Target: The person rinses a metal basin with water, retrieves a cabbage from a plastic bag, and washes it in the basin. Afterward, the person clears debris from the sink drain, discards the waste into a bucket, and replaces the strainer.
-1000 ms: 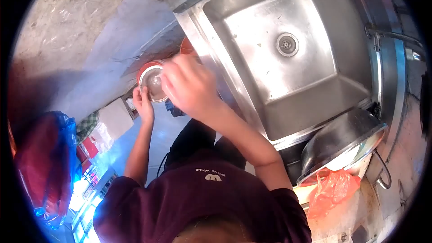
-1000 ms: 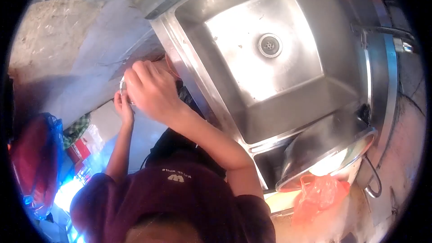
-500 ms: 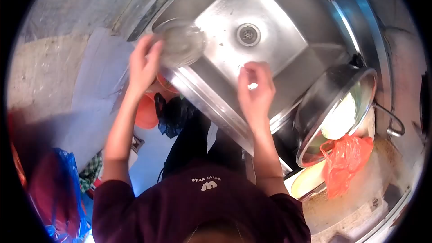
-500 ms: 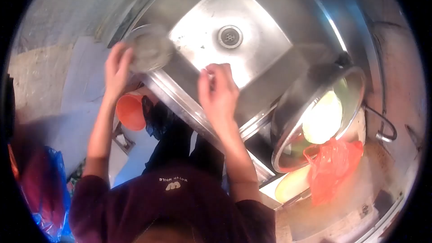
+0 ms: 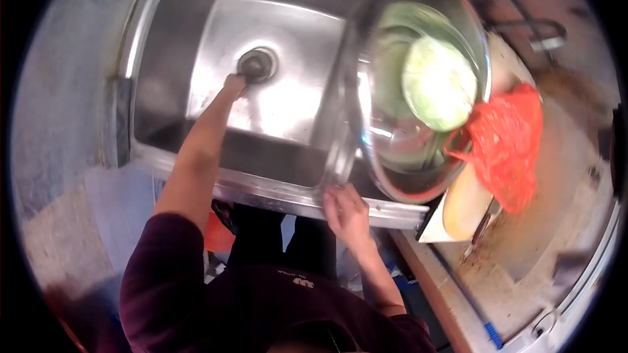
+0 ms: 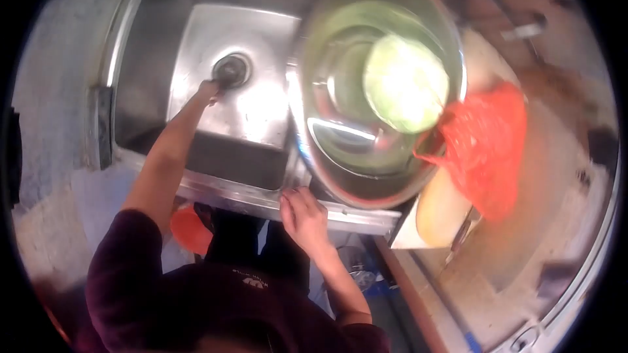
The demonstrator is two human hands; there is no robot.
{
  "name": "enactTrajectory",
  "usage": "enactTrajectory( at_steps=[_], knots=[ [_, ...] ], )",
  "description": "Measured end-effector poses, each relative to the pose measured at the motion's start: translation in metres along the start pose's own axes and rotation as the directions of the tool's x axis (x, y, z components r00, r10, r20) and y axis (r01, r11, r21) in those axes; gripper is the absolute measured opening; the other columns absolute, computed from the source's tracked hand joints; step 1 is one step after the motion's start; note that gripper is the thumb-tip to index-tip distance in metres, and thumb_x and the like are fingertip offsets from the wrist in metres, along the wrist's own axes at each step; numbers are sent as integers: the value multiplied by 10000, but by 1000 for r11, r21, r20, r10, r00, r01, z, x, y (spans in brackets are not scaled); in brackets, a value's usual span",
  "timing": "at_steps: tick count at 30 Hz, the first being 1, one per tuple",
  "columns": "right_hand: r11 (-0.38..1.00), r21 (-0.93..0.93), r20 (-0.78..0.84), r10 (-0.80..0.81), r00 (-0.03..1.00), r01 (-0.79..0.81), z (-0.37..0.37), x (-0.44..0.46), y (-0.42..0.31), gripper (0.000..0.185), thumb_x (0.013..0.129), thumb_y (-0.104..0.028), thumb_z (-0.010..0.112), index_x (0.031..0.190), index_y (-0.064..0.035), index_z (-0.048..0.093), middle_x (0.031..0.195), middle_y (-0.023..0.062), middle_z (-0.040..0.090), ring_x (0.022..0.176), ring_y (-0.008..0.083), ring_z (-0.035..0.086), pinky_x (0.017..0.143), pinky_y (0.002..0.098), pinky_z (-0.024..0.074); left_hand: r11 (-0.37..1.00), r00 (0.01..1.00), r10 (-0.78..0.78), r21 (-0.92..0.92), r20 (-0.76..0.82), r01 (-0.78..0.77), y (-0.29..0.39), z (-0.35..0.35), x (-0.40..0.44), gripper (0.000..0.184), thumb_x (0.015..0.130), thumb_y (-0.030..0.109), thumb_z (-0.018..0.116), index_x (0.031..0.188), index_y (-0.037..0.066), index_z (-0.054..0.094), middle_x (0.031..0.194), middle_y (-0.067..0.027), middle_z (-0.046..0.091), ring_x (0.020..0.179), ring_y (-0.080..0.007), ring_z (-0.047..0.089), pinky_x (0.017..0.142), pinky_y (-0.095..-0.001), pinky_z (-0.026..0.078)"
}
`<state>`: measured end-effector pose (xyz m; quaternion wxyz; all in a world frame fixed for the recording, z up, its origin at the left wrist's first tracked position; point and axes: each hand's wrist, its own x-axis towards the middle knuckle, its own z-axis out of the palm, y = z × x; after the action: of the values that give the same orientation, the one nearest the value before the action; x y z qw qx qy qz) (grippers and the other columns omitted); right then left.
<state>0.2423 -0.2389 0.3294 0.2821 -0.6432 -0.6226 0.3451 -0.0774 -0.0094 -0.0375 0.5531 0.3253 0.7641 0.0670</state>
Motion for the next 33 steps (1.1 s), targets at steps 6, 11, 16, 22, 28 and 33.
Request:
enactTrajectory(
  at_steps=[6,11,16,22,28,33],
  knots=[
    [996,90,-49,-2,999,6,-52,-37,25,60,756,-62,609,796,-20,592,741,109,560,633,296,572,546,365,472,681,756,641,550,-129,-484,64,-14,-89,280,775,194,526,1001,41,592,891,-168,632,784,-319,618,713,-371,492],
    [998,-53,-379,20,925,-43,-158,-64,58,58,765,-55,611,772,-4,585,727,104,559,585,239,548,521,316,451,702,690,678,-52,-253,-710,148,-19,-217,269,911,161,434,1110,-2,511,930,-105,591,700,-109,549,652,-231,459],
    [841,-445,-774,-187,605,-309,-312,-64,106,517,728,-159,685,1154,14,447,1042,148,523,1006,303,453,894,423,321,476,435,782,-24,-446,-879,226,5,-367,254,915,200,449,1076,27,543,923,-68,577,776,-89,520,681,-217,434],
    [956,-170,-743,34,669,-237,-388,3,183,249,832,-191,566,941,32,550,920,124,579,873,190,527,803,358,410,301,301,953,-35,25,-953,291,182,-519,208,866,188,516,1003,44,581,896,-59,611,824,-151,567,760,-279,439],
    [850,403,-786,131,604,340,-441,38,147,193,904,-186,485,873,-11,559,837,14,583,756,64,508,691,206,415,33,116,815,155,568,-987,348,347,-550,290,832,76,412,1082,15,544,973,-216,585,910,-384,553,797,-429,441],
    [760,510,-758,174,629,404,-435,34,131,189,906,-184,484,916,-10,556,862,27,584,780,79,523,706,217,423,24,34,884,29,467,-999,412,412,-504,325,828,112,436,1133,32,515,1001,-214,579,948,-361,553,836,-396,432]
  ],
)
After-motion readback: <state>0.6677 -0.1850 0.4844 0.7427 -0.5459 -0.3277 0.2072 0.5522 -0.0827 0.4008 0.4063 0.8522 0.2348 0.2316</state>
